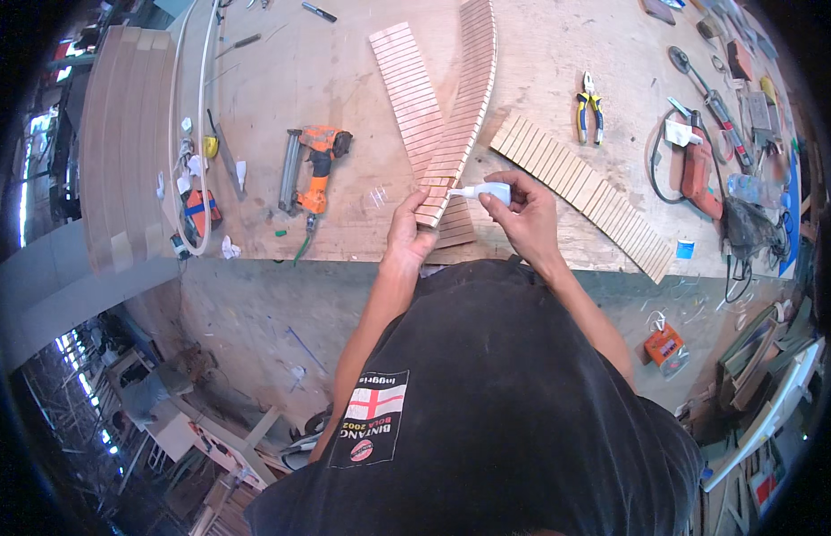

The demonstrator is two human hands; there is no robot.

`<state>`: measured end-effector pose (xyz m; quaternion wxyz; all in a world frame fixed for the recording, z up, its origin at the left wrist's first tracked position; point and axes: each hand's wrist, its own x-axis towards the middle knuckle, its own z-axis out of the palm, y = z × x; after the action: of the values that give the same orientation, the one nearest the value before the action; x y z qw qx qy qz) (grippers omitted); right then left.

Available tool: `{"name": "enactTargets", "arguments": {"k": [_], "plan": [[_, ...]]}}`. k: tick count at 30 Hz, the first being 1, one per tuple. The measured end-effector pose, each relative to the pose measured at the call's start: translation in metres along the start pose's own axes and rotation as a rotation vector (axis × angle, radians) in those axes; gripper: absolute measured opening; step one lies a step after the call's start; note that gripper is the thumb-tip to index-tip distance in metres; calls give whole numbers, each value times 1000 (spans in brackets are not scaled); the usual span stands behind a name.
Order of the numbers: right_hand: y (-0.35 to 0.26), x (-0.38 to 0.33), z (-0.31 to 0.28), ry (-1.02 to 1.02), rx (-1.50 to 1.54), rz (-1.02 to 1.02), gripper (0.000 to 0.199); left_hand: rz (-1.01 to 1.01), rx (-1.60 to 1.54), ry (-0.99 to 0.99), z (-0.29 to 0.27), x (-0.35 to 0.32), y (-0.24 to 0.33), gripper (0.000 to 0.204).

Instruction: The person applies glue to the edges of thin wooden strips and joins them side-by-side on a workbench to form a curved panel. They repeatedly pick up strips, apply adhesive, and press them into place, gradually building a larger curved assembly.

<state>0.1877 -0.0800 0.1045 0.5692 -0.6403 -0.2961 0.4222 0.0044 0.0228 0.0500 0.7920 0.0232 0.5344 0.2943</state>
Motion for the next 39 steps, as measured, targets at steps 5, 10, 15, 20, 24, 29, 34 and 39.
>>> {"name": "enactTargets", "arguments": {"k": [5, 10, 15, 20, 24, 29, 34, 39], "plan": [[5, -2, -4, -43, -124, -25, 27, 19, 7, -65, -4, 6, -5, 31], [-4, -5, -7, -40, -185, -82, 27, -42, -18, -98, -4, 15, -3, 31], [3, -11, -9, -27, -149, -61, 27, 25, -2, -69, 5, 4, -4, 31], [2, -12, -3, -33, -144, -51, 27, -3, -26, -79, -2, 9, -6, 32], [-2, -10, -2, -41, -207, -73, 27, 9, -8, -67, 1, 7, -6, 33], [-1, -9, -3, -59, -231, -54, 27, 17, -9, -55, 5, 4, -6, 34], [-1, -8, -1, -62, -250, -91, 26, 11, -4, -46, 5, 3, -7, 34], [2, -5, -3, -50, -207, -63, 27, -18, -24, -86, -3, 10, -5, 32]]}}
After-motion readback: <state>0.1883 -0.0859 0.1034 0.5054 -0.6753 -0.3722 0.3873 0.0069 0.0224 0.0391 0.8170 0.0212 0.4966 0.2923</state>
